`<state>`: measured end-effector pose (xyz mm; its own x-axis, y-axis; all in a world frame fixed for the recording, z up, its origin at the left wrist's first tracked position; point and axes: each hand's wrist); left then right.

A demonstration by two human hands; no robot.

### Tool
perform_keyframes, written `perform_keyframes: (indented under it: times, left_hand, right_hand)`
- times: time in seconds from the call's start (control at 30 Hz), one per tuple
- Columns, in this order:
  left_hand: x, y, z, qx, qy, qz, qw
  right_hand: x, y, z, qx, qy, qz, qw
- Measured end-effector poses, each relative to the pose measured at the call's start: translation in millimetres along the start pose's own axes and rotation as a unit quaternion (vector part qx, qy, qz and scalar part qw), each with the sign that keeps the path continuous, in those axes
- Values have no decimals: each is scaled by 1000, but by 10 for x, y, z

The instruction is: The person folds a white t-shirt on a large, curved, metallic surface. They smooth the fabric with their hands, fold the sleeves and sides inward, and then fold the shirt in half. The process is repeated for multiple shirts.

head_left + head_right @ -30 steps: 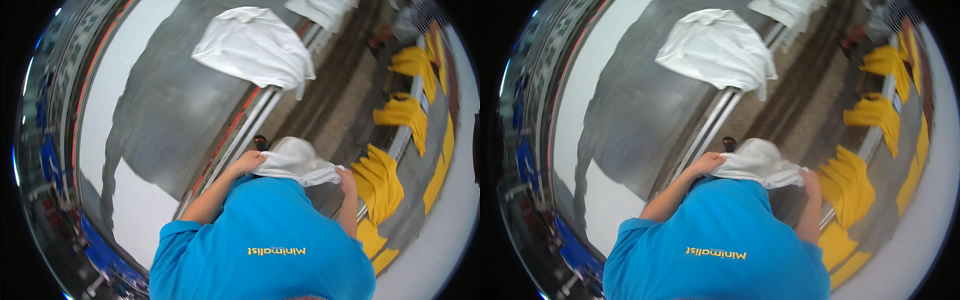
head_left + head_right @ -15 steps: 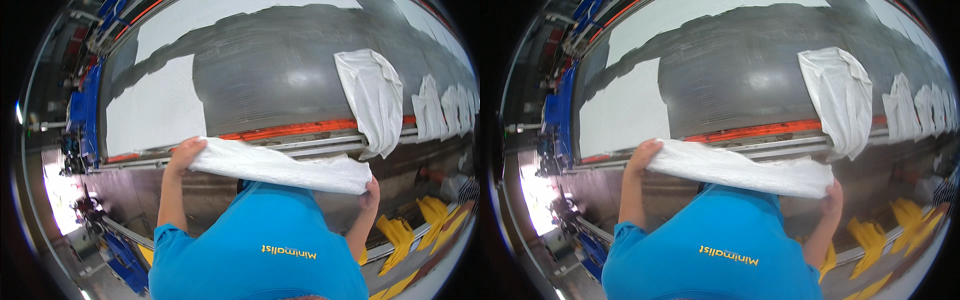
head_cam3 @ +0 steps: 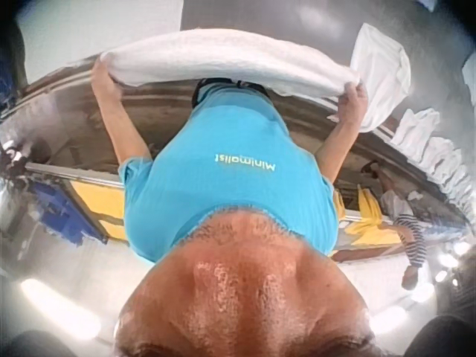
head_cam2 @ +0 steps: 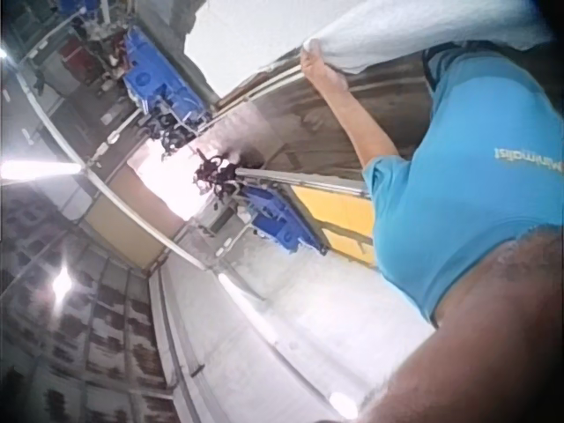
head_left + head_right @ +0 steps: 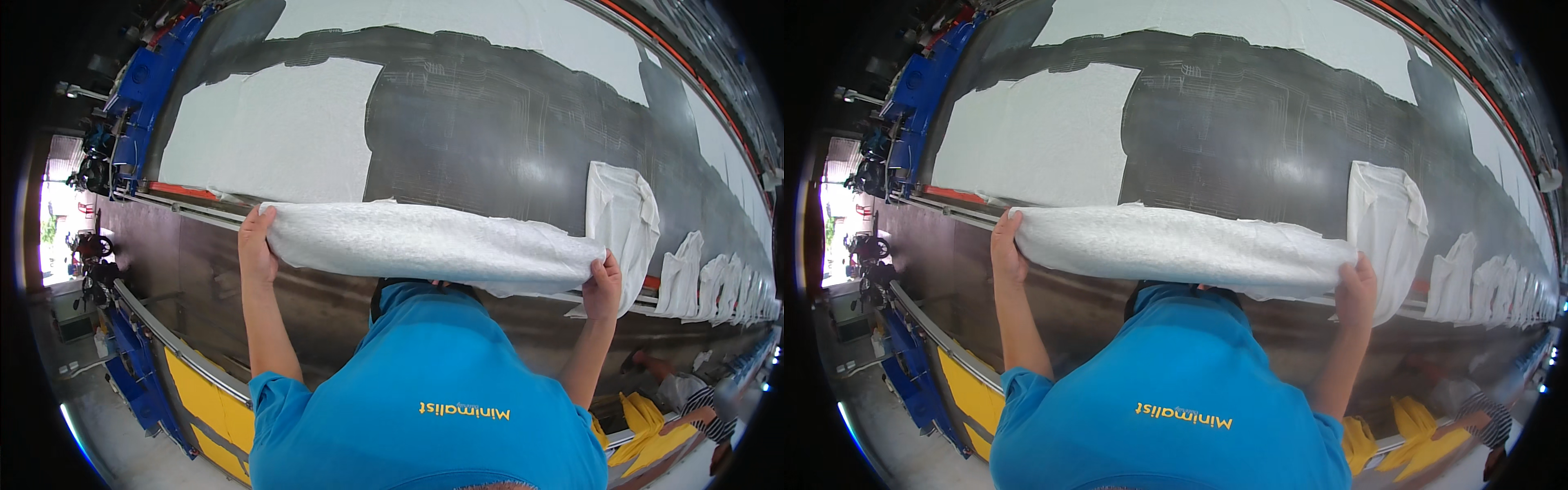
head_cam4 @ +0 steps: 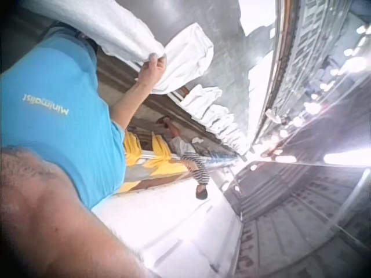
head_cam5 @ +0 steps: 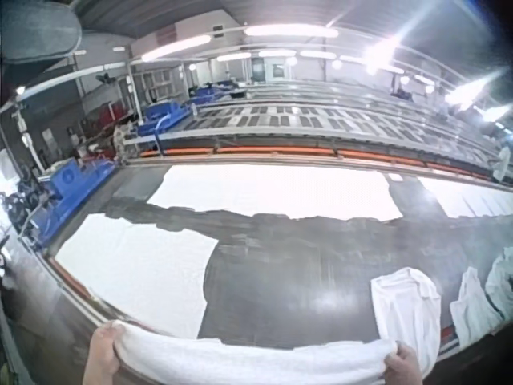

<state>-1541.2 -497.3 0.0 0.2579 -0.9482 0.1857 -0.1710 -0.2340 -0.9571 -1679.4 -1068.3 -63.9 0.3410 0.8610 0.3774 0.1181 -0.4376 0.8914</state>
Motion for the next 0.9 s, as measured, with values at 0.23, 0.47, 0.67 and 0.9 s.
perform_keyframes:
  times: [0.23, 0.47, 0.67, 0.9]
  left_hand:
    - [-22, 45, 763, -48, 30, 41, 998]
    - [258, 81, 1740, -51, 20, 110, 992]
    - [764, 90, 2410, 29, 39, 59, 997]
    - [1094, 926, 3230, 96, -18, 176, 979]
  right_hand:
    - [458, 137, 362, -3, -46, -62, 997]
    - [743, 240, 1088, -18, -110, -94, 989]
    - [865, 137, 2015, -80, -136, -23, 987]
    - [691, -502, 2920, -99, -185, -68, 975]
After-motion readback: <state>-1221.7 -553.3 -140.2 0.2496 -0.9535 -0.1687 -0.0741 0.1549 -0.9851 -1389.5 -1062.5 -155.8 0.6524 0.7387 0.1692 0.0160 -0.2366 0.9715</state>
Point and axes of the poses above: each hand's wrist, its own z-axis towards the middle knuckle, its own x-axis out of the palm, y = z × x, and after that the axes turned 2 degrees about z, right-handed
